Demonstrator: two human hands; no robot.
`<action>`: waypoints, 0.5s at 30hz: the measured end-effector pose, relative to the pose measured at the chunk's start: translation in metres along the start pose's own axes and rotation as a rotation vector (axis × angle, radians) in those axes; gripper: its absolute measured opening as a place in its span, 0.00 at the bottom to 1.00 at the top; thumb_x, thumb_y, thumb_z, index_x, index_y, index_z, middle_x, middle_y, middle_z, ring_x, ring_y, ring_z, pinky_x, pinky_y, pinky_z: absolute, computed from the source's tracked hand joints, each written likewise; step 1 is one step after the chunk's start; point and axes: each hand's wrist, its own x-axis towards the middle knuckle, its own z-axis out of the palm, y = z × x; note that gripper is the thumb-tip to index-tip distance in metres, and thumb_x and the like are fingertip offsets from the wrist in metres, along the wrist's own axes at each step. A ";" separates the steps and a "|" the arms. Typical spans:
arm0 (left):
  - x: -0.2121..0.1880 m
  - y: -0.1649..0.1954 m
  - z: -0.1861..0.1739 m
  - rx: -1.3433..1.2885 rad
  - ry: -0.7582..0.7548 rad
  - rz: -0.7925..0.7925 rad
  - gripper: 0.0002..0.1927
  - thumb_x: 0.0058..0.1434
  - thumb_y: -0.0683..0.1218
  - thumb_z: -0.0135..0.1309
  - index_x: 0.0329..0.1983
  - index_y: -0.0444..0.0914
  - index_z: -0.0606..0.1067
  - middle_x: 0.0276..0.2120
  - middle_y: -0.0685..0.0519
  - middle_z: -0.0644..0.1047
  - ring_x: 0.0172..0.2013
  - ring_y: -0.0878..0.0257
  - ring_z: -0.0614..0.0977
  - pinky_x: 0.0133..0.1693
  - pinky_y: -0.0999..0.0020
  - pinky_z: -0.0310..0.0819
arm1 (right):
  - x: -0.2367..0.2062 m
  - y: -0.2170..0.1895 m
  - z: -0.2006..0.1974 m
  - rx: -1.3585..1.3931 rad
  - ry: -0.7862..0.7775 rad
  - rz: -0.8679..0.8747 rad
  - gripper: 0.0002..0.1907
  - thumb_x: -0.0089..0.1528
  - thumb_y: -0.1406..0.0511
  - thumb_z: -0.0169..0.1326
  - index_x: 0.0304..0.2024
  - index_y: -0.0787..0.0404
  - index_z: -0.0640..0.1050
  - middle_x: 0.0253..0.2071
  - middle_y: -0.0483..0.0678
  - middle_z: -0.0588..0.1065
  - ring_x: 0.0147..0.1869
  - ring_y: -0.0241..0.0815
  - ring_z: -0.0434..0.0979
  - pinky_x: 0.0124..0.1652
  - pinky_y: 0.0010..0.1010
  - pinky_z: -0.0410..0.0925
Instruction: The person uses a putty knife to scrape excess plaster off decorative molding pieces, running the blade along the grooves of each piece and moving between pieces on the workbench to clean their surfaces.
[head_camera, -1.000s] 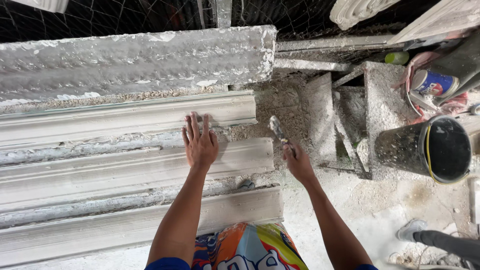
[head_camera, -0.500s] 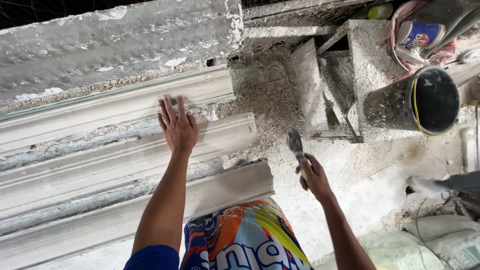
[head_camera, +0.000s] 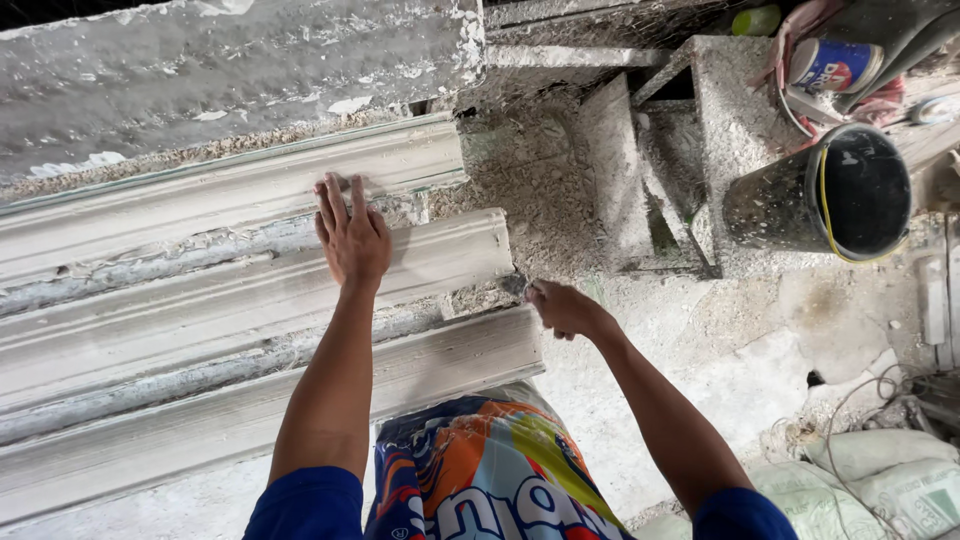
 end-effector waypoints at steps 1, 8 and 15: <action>0.000 0.001 -0.001 0.004 0.010 0.013 0.30 0.72 0.51 0.38 0.78 0.47 0.59 0.79 0.44 0.47 0.77 0.47 0.45 0.72 0.44 0.42 | -0.002 -0.001 -0.001 0.007 0.088 0.004 0.19 0.71 0.59 0.32 0.58 0.60 0.68 0.29 0.52 0.76 0.22 0.38 0.74 0.19 0.31 0.69; -0.004 0.012 -0.015 -0.056 0.040 0.029 0.28 0.72 0.51 0.40 0.76 0.45 0.62 0.78 0.42 0.48 0.77 0.47 0.47 0.71 0.41 0.44 | -0.034 0.027 -0.006 0.324 0.402 -0.203 0.26 0.71 0.55 0.36 0.68 0.58 0.62 0.27 0.48 0.74 0.21 0.35 0.72 0.18 0.31 0.67; -0.023 0.008 -0.023 -0.284 0.144 0.176 0.24 0.74 0.50 0.41 0.70 0.38 0.67 0.74 0.41 0.61 0.76 0.46 0.55 0.73 0.42 0.46 | -0.130 0.148 0.083 0.427 0.438 -0.085 0.24 0.67 0.56 0.50 0.62 0.58 0.75 0.29 0.46 0.77 0.21 0.32 0.65 0.22 0.28 0.61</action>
